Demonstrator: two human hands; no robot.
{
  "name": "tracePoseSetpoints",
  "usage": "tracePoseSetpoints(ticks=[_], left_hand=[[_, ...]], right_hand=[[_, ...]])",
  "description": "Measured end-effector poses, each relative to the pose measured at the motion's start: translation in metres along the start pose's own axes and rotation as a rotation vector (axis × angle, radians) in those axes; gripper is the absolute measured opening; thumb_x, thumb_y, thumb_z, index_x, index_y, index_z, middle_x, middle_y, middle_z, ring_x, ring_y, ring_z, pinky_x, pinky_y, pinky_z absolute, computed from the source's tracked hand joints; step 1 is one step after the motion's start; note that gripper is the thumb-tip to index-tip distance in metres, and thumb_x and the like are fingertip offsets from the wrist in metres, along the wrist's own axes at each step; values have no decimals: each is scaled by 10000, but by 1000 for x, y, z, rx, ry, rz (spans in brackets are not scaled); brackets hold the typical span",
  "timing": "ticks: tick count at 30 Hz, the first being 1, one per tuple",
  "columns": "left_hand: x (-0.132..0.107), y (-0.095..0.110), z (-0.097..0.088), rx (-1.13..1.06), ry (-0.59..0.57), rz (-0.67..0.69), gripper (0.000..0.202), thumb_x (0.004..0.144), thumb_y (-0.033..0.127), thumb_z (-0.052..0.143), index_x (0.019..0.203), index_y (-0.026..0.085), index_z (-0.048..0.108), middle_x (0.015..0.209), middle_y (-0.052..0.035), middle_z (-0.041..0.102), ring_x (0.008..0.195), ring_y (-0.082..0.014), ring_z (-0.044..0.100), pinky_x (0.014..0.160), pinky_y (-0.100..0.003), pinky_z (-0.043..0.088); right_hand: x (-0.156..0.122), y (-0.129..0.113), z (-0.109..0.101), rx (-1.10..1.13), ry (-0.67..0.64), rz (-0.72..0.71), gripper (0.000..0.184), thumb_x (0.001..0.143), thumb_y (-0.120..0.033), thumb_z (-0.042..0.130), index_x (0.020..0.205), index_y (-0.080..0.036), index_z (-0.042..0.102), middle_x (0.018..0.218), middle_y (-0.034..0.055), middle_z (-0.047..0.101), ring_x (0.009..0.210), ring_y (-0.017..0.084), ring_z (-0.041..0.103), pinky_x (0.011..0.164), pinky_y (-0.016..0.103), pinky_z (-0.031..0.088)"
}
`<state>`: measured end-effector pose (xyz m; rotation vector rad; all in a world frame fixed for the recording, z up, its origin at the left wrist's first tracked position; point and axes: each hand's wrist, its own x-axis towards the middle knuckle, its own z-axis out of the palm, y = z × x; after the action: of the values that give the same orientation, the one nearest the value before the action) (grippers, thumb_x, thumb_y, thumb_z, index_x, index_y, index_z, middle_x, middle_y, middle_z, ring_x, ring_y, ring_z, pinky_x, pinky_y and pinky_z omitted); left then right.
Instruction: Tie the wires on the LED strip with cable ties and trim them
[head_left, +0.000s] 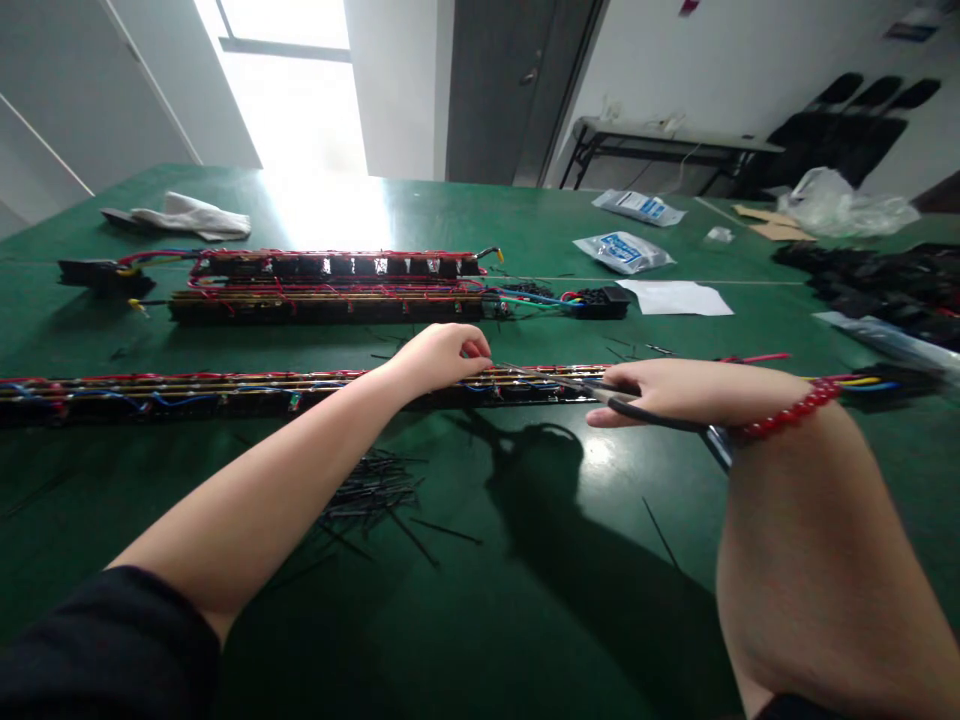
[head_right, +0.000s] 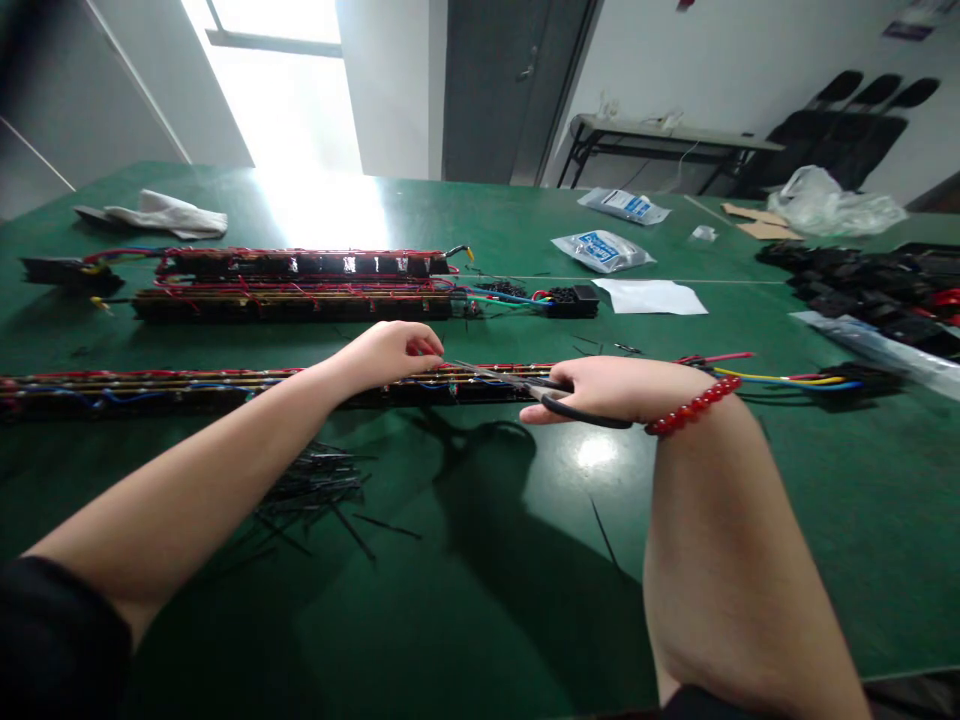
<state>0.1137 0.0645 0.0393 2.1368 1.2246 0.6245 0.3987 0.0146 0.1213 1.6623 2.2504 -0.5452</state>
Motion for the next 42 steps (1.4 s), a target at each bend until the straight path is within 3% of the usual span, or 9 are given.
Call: tracePoseSetpoints(ticks=[3,6,9,12,14,20,29,42], left_hand=[[4,0,10,-79,19,-29,128,800,286,745,893,209,700,875,-4,749,801,-154,677,722,-267,469],[6,-3,17,-106,106,-88,227,784,305,766,966,216,661,852,9,723,769,-143,648,703,-258,452],[10,-7,22,-154,152,-141,248,792,300,757,1008,217,669,807,15,705,730,-135,625,689,-256,439],[14,-10,24,-224,157,-149,94,809,273,731,856,193,711,770,3,697,732,-132,614,692,-255,438],[15,-13,22,-281,174,-159,97,819,275,718,799,180,724,754,-7,696,731,-132,611,685,-254,436],[12,-18,20,-440,231,-175,180,833,342,725,859,171,773,790,-25,748,698,-119,621,677,-249,454],[7,-15,24,-634,272,-138,163,797,317,780,796,154,771,785,-31,766,731,-124,654,725,-249,490],[7,-17,24,-616,290,-114,157,800,309,775,807,152,774,804,-33,771,764,-134,672,759,-263,501]], right_hand=[[-1,9,-2,6,-91,212,662,714,-802,621,1006,-224,760,1082,110,767,984,341,698,852,446,555],[0,14,-3,-19,-62,260,685,728,-806,610,1047,-215,745,1123,125,754,1026,355,680,875,457,539],[0,9,-3,-46,-24,256,616,810,-736,570,1069,-201,732,1125,141,750,995,341,680,826,440,528],[3,-2,-2,-90,15,247,457,880,-597,525,1011,-207,724,1039,135,756,898,305,681,741,410,506],[6,-8,0,-113,12,211,430,861,-595,544,991,-223,717,1007,113,756,869,294,677,710,393,497],[22,-12,7,-194,27,113,388,840,-557,531,958,-221,685,926,102,739,790,281,660,643,375,459],[41,-29,22,-298,116,97,486,844,-648,492,1026,-237,675,927,108,741,792,298,665,590,354,388],[43,-31,25,-284,146,75,656,791,-814,485,1053,-226,608,1026,125,739,852,309,676,610,339,387]])
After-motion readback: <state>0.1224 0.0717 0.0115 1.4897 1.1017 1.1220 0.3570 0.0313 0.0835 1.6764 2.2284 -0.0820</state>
